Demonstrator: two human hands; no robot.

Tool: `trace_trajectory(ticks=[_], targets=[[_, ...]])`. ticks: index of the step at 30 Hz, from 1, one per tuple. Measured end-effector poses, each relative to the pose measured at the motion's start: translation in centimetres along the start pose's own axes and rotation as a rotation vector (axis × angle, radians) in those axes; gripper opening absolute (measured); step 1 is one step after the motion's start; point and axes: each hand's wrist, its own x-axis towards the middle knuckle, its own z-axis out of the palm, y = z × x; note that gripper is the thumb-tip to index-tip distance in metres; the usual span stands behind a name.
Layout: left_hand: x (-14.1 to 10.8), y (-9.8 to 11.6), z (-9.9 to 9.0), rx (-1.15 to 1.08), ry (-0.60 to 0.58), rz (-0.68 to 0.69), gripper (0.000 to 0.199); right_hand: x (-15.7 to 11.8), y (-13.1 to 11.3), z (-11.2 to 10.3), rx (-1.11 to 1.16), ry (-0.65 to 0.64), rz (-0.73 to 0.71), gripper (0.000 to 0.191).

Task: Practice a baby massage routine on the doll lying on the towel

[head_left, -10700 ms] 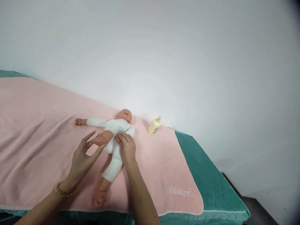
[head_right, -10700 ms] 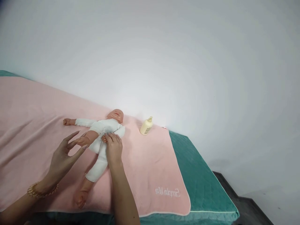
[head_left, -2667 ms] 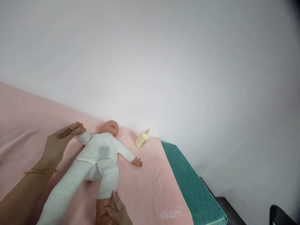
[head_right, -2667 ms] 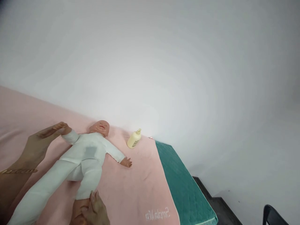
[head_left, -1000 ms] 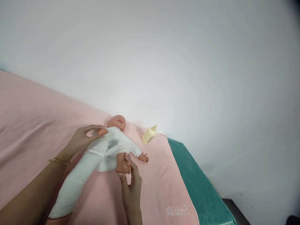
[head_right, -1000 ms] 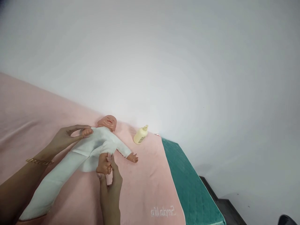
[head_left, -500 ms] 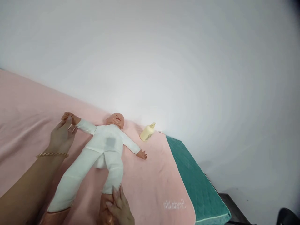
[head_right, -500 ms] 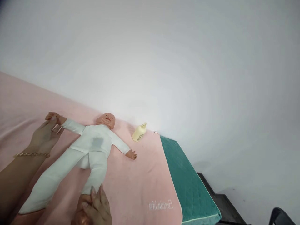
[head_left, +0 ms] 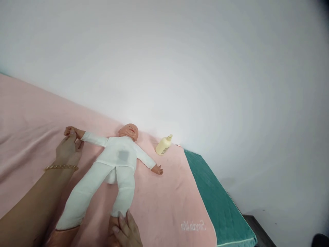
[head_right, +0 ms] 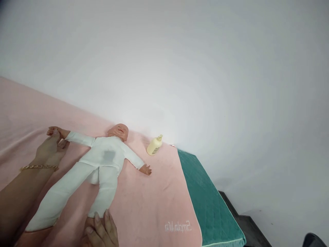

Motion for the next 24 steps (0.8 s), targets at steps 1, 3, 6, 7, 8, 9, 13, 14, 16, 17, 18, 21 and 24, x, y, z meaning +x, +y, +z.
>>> trace_trajectory(ticks=[1,3,6,7,8,9,13,14,16,17,18,21,24], targets=[[-0.5,0.2,0.2,-0.035,0.013,0.008,0.015,0.5,-0.1,-0.2,0.013,0.011,-0.012,0.050],[-1.6,0.9,0.8,-0.083,0.008,0.037,0.017,1.8,-0.4,-0.8,0.049,0.023,0.024,0.053],[-3.3,1.9,1.6,-0.062,-0.088,0.104,0.030,4.3,-1.0,-2.0,0.117,-0.028,0.158,0.049],[-3.8,2.2,1.9,-0.031,-0.130,0.122,0.034,5.4,-1.2,-2.4,0.139,-0.050,0.180,0.048],[-4.2,2.5,2.1,0.006,-0.173,0.133,0.039,6.5,-1.2,-2.7,0.160,-0.067,0.193,0.048],[-4.6,2.7,2.2,0.045,-0.215,0.132,0.042,7.6,-1.1,-3.0,0.183,-0.074,0.190,0.049],[-5.2,2.3,2.3,0.295,-0.466,0.198,0.047,11.5,-0.4,-3.0,0.250,-0.115,0.219,0.057],[-5.1,2.1,2.3,0.376,-0.546,0.256,0.047,12.2,-0.1,-2.7,0.263,-0.122,0.257,0.057],[-4.8,1.5,2.3,0.501,-0.687,0.369,0.044,13.3,0.3,-2.2,0.290,-0.137,0.356,0.056],[-4.7,1.2,2.3,0.539,-0.746,0.410,0.041,13.7,0.5,-1.9,0.301,-0.141,0.408,0.055],[-4.5,1.0,2.4,0.571,-0.800,0.443,0.038,14.0,0.6,-1.7,0.308,-0.145,0.454,0.055],[-4.2,0.6,2.5,0.655,-0.914,0.521,0.030,14.5,0.9,-1.3,0.317,-0.137,0.516,0.054],[-4.0,0.5,2.4,0.660,-0.927,0.540,0.027,14.4,1.1,-1.2,0.321,-0.121,0.512,0.053]])
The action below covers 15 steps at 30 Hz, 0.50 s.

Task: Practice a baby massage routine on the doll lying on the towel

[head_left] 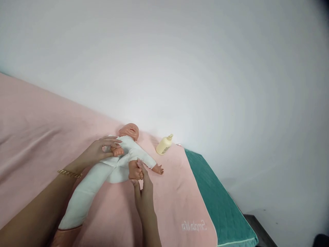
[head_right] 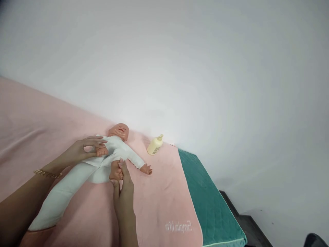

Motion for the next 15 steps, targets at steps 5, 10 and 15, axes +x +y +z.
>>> trace_trajectory(ticks=[5,10,15], targets=[[-0.2,0.6,-0.2,-0.178,0.180,-0.173,0.033,-1.3,0.0,-0.5,0.000,0.004,-0.073,0.054],[-0.2,1.4,-0.8,-0.428,0.478,-0.307,0.049,-4.4,-0.8,-1.3,-0.021,-0.003,-0.258,0.050],[-0.1,-0.2,-1.7,-0.612,0.810,-0.347,0.034,-8.6,0.3,-1.2,-0.197,0.012,-0.363,0.046]])
